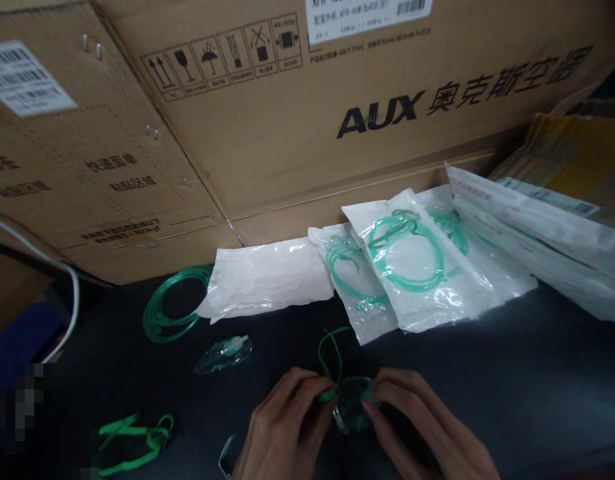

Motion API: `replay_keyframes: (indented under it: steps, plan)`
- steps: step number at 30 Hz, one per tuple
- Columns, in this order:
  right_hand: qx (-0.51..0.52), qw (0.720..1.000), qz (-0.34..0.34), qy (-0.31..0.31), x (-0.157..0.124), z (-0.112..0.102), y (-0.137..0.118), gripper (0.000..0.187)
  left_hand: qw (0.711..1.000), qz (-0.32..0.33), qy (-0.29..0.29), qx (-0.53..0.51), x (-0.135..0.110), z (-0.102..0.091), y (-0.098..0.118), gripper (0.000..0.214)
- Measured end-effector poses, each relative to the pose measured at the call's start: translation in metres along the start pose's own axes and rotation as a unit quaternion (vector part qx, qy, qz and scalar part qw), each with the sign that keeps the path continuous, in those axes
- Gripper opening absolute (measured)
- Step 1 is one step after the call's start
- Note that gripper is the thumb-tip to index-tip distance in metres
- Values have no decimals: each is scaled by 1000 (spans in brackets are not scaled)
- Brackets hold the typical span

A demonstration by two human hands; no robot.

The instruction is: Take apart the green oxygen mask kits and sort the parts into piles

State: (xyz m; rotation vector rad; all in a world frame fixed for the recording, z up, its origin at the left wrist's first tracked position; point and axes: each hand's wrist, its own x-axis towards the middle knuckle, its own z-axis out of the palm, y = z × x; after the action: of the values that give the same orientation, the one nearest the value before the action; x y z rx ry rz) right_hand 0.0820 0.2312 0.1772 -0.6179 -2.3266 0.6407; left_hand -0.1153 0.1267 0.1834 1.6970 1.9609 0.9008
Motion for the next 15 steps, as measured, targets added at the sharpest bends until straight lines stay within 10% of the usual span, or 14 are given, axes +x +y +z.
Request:
replay_keyframes:
  steps: [6,15]
  plan:
    - [28,993,103,-44,2,4,-1,43,999,18,36,-26,-7,9,3,28]
    - [96,976,175,-90,4,-5,-1,20,998,50,39,-27,-13,9,9,37]
